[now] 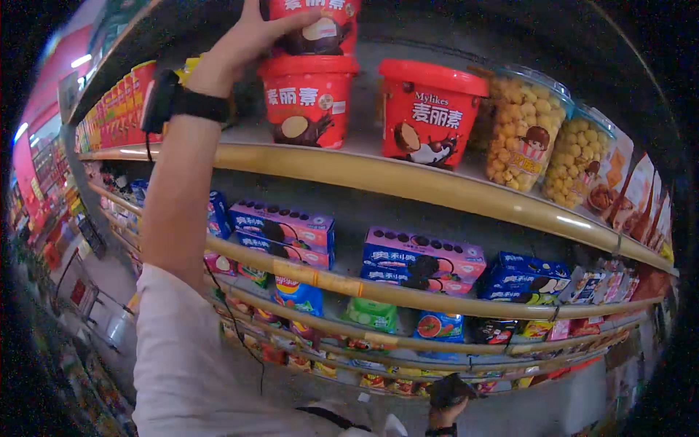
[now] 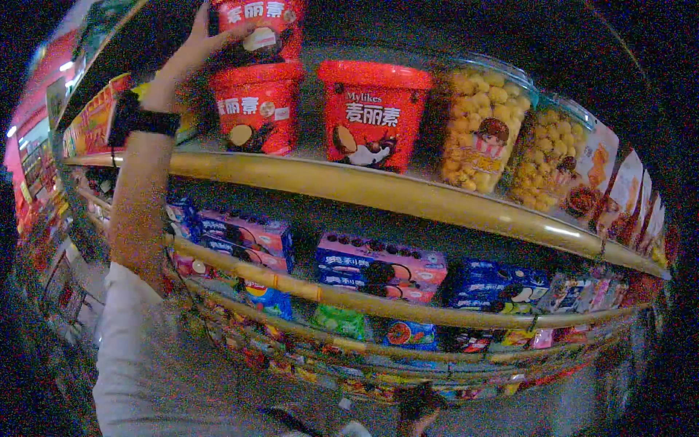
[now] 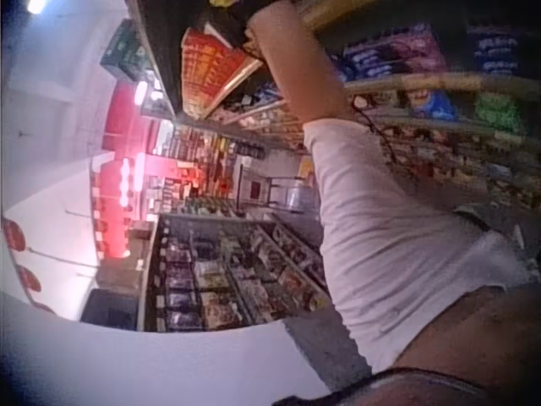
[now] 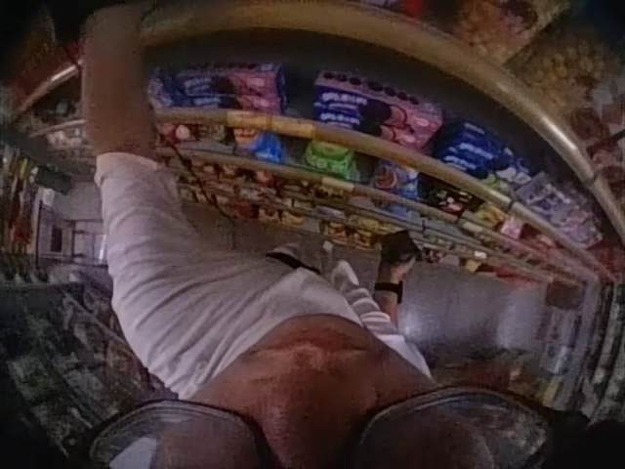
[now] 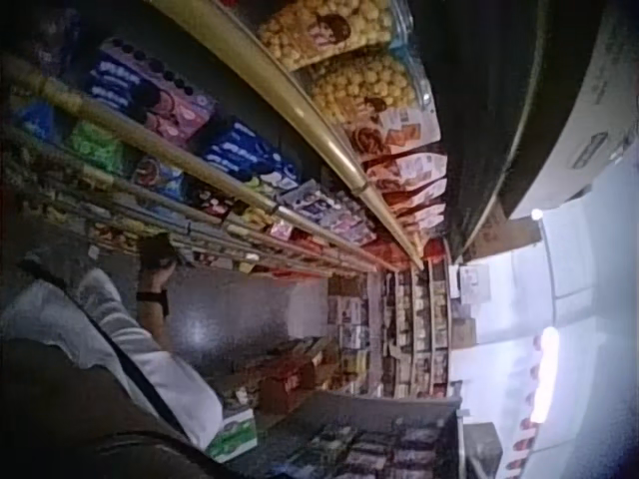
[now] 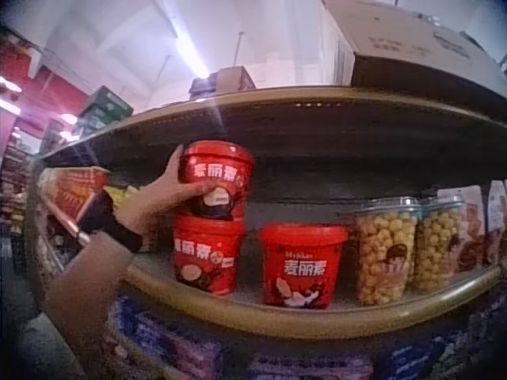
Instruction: Organizing and wiping snack shelves in a supermarket.
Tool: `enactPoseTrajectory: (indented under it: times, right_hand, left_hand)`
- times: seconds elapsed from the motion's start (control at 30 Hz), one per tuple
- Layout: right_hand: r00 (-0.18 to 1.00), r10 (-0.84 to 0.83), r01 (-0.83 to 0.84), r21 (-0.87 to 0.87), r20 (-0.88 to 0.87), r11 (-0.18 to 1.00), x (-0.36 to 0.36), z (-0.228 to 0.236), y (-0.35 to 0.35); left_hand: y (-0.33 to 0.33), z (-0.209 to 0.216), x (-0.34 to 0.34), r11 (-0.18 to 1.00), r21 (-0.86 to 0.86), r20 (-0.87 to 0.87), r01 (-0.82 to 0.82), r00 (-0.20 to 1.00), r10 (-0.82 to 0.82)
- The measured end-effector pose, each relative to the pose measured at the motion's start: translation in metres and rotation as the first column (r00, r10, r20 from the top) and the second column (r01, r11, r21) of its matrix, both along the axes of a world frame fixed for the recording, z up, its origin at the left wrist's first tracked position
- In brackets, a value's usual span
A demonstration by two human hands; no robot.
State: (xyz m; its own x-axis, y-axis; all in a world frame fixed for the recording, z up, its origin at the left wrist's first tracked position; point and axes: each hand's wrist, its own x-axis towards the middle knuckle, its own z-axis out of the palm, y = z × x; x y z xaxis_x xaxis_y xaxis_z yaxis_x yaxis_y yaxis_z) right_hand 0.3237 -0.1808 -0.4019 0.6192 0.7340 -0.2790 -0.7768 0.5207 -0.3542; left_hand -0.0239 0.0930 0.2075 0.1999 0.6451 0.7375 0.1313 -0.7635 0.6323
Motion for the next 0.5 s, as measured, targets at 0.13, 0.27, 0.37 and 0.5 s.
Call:
enactPoseTrajectory:
  times: [0.13, 0.27, 0.37, 0.5]
  right_hand:
    - [1.0, -0.002, -0.002, -0.187, -0.018, 0.982, -0.002, -0.017, -0.014]
    - [0.857, -0.055, 0.087, 0.04, -0.513, 0.995, -0.012, 0.047, -0.012]
    - [0.985, -0.041, 0.023, -0.106, -0.165, 0.994, -0.007, 0.008, -0.019]
    - [0.993, 0.001, -0.019, -0.149, -0.12, 0.989, -0.005, -0.002, -0.021]
  left_hand:
    - [0.062, 0.006, -0.015, 0.987, 0.141, 0.022, -0.083, 0.996, 0.081]
    - [0.066, 0.0, -0.012, 0.986, 0.164, 0.052, -0.001, 0.999, -0.007]
    - [0.1, -0.006, -0.027, 0.972, 0.236, 0.065, 0.024, 0.997, -0.041]
    - [0.109, -0.008, -0.038, 0.989, 0.08, 0.161, 0.12, 0.978, -0.132]
